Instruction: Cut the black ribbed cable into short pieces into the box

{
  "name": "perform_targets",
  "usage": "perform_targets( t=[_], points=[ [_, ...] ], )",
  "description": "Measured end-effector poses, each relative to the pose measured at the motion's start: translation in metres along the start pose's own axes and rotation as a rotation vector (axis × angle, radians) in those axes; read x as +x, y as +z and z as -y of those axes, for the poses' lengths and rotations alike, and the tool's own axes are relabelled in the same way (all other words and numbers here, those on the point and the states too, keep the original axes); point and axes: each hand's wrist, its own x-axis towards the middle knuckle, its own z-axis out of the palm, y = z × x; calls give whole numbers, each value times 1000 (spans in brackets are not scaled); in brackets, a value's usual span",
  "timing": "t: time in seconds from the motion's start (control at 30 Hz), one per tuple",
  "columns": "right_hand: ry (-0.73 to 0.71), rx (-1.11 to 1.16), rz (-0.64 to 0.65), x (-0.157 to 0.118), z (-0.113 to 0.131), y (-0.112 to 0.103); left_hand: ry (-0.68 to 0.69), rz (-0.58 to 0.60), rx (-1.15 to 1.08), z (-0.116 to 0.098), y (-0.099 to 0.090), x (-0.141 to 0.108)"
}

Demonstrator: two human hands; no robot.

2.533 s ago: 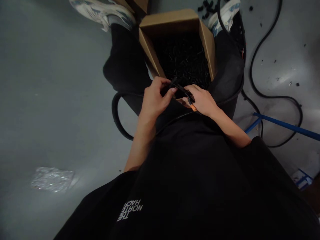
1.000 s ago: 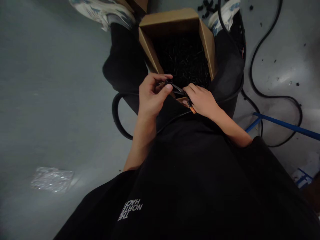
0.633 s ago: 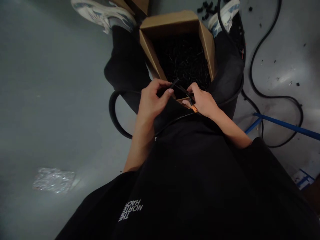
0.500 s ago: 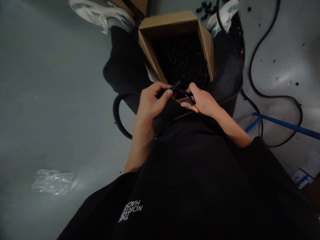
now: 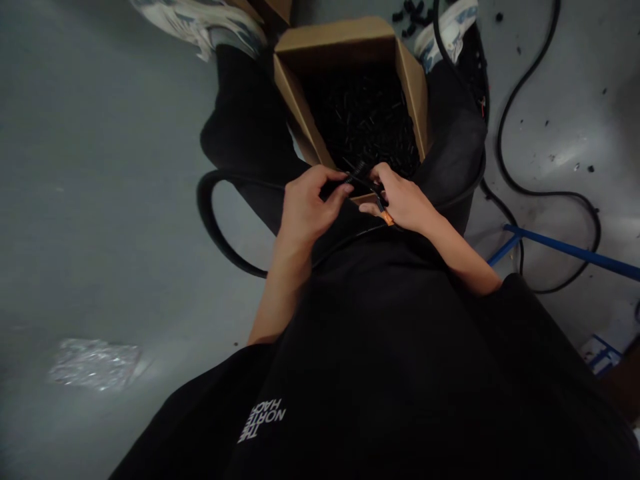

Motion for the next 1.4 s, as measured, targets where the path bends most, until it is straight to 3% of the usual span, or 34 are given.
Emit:
perform_targets(
  t=[0.3,0.47,0.57,0.73,0.97,1.1,1.23,1.4],
  points=[
    [118,-46,8,6,2,10,40,-113,284,14,9,0],
    [125,-35,6,9,3,8,93,-72,292,11,21,-3],
    [171,-62,3,8,3,5,35,-86,270,22,14,-3],
    [189,-180,52,1,5,-1,-87,-232,63,39,-13,3],
    [36,-316,75,2,20,4,26,-92,-262,9,-3,13],
    [41,-245,27,3,20,12,33,-76,-339,13,-1,16],
    [85,-107,-39,2,15,17,5,-54,-227,20,-8,16],
    [81,23,-30,2,10,10,18,41,-56,10,-9,10]
  ],
)
